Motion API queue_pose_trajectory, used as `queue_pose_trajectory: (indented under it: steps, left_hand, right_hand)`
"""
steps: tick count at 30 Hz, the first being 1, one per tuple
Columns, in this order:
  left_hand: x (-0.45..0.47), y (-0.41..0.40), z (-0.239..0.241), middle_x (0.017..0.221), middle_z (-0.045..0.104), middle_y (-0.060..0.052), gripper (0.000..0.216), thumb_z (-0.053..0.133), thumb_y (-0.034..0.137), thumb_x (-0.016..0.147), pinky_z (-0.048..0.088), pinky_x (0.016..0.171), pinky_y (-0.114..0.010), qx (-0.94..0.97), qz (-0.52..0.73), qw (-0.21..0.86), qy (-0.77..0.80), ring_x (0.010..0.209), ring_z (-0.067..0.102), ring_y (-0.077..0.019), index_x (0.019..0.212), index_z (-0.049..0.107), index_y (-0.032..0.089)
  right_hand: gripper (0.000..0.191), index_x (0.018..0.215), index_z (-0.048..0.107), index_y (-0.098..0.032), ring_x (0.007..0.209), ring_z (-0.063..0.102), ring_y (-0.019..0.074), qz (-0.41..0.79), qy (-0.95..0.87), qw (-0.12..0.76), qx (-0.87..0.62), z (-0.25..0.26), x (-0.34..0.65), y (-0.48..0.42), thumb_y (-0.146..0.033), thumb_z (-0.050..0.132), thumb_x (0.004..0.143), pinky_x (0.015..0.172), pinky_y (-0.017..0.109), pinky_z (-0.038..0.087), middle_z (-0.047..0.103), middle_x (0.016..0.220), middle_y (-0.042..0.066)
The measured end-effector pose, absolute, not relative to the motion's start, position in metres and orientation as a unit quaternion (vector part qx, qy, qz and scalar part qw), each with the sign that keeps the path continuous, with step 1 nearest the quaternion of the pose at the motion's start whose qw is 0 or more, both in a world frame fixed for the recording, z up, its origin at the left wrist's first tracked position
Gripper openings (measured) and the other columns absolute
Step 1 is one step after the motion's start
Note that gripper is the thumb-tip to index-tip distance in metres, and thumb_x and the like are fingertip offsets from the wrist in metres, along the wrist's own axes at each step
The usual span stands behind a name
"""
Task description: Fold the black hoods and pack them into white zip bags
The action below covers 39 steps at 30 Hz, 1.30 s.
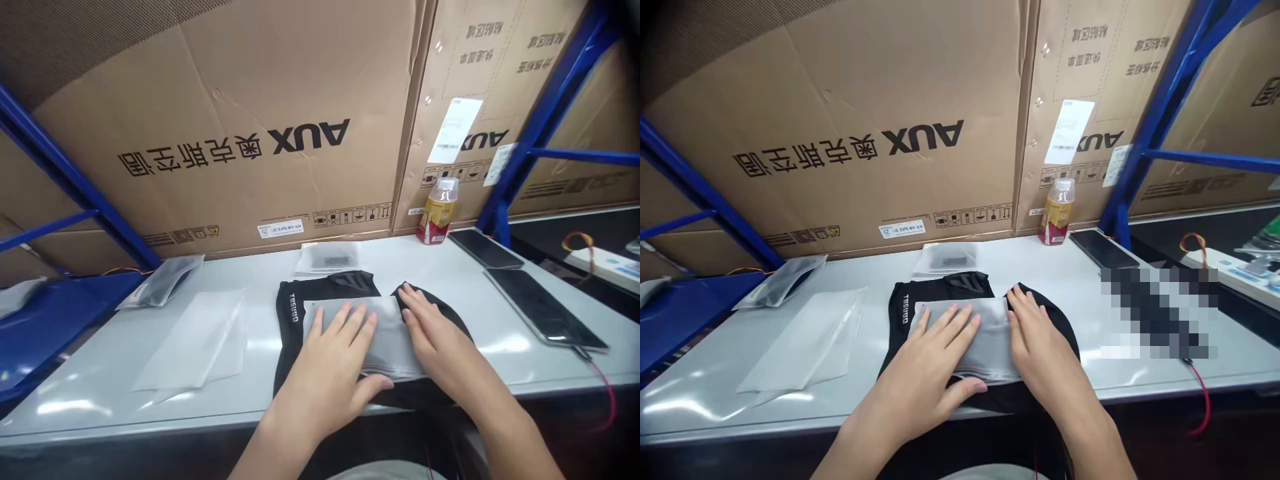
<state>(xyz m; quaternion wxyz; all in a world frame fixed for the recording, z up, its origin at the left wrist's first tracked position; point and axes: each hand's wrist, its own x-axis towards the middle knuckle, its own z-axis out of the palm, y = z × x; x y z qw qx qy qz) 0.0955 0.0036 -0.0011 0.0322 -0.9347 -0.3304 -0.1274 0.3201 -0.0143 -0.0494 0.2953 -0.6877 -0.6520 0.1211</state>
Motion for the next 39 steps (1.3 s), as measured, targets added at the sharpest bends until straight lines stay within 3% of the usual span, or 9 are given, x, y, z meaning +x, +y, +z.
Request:
queue_pose_trajectory:
  steps: [3,7,9,16,21,26,32,36,39]
  left_hand:
    - [0.089,0.005,0.0,0.156,0.058,-0.013,0.072,0.068,0.059,0.097,0.051,0.113,-0.062,-0.942,-0.147,0.068,-0.294,0.144,0.055,-0.037,0.153,0.051,0.018]
    - [0.079,0.011,-0.005,0.132,0.076,-0.009,0.034,0.065,0.03,0.104,0.061,0.103,-0.044,-0.924,-0.258,0.156,-0.236,0.122,0.072,-0.0282,0.135,0.067,0.014]
    - [0.08,0.009,-0.007,0.131,0.077,-0.007,0.029,0.06,0.016,0.105,0.06,0.104,-0.042,-0.916,-0.273,0.192,-0.221,0.121,0.072,-0.0273,0.132,0.069,0.014]
    - [0.101,-0.01,-0.019,0.166,0.045,-0.012,0.059,0.051,0.03,0.102,0.045,0.118,-0.06,-0.917,-0.123,0.178,-0.335,0.15,0.047,-0.0379,0.158,0.047,0.012]
    - [0.097,0.011,-0.002,0.145,0.067,-0.015,0.047,0.045,0.005,0.101,0.057,0.103,-0.048,-0.922,-0.144,0.22,-0.283,0.127,0.068,-0.0323,0.145,0.058,0.01]
    - [0.087,0.06,0.048,0.12,0.079,-0.01,0.035,0.047,0.005,0.101,0.062,0.088,-0.034,-0.895,-0.253,0.184,-0.317,0.105,0.077,-0.0243,0.129,0.066,0.016]
    - [0.113,0.146,0.074,0.145,0.065,-0.019,0.047,0.038,0.001,0.102,0.052,0.105,-0.048,-0.859,-0.203,0.229,-0.411,0.134,0.062,-0.034,0.145,0.055,0.012]
    - [0.131,0.18,0.044,0.131,0.074,-0.02,0.042,0.05,-0.001,0.093,0.052,0.106,-0.053,-0.88,-0.118,0.171,-0.427,0.124,0.069,-0.036,0.13,0.067,0.011]
    - [0.122,0.158,0.023,0.156,0.057,-0.018,0.051,0.054,0.011,0.099,0.04,0.12,-0.058,-0.892,-0.092,0.139,-0.421,0.144,0.054,-0.0356,0.15,0.054,0.014]
  right_hand:
    - [0.054,0.158,0.049,-0.021,0.157,0.037,0.0274,0.144,-0.639,0.352,-0.669,-0.055,0.334,-0.016,-0.042,0.033,0.111,0.128,0.056,0.034,0.045,0.167,0.009]
    - [0.049,0.151,0.057,-0.025,0.152,0.045,0.0287,0.165,-0.611,0.396,-0.666,-0.059,0.346,-0.019,-0.046,0.04,0.11,0.126,0.057,0.038,0.054,0.161,0.008]
    - [0.048,0.15,0.058,-0.026,0.151,0.048,0.0293,0.166,-0.609,0.399,-0.665,-0.059,0.347,-0.02,-0.046,0.042,0.109,0.126,0.058,0.038,0.057,0.159,0.008]
    - [0.048,0.151,0.057,-0.024,0.154,0.042,0.0317,0.148,-0.633,0.368,-0.665,-0.063,0.347,-0.019,-0.041,0.044,0.109,0.125,0.061,0.037,0.055,0.159,0.01]
    - [0.049,0.152,0.055,-0.025,0.154,0.041,0.0329,0.15,-0.646,0.351,-0.661,-0.063,0.351,-0.019,-0.042,0.047,0.107,0.124,0.062,0.038,0.055,0.159,0.01]
    - [0.051,0.153,0.053,-0.027,0.157,0.035,0.0323,0.153,-0.655,0.331,-0.662,-0.062,0.349,-0.022,-0.046,0.048,0.107,0.126,0.061,0.036,0.051,0.163,0.008]
    - [0.052,0.155,0.052,-0.027,0.158,0.032,0.0322,0.164,-0.658,0.315,-0.664,-0.062,0.348,-0.021,-0.046,0.047,0.106,0.127,0.061,0.033,0.047,0.166,0.007]
    - [0.051,0.154,0.053,-0.029,0.158,0.032,0.0323,0.154,-0.664,0.328,-0.654,-0.066,0.347,-0.023,-0.046,0.047,0.107,0.128,0.06,0.032,0.047,0.166,0.006]
    - [0.049,0.152,0.055,-0.031,0.158,0.034,0.0324,0.149,-0.67,0.331,-0.647,-0.068,0.349,-0.023,-0.047,0.046,0.107,0.128,0.061,0.034,0.049,0.165,0.004]
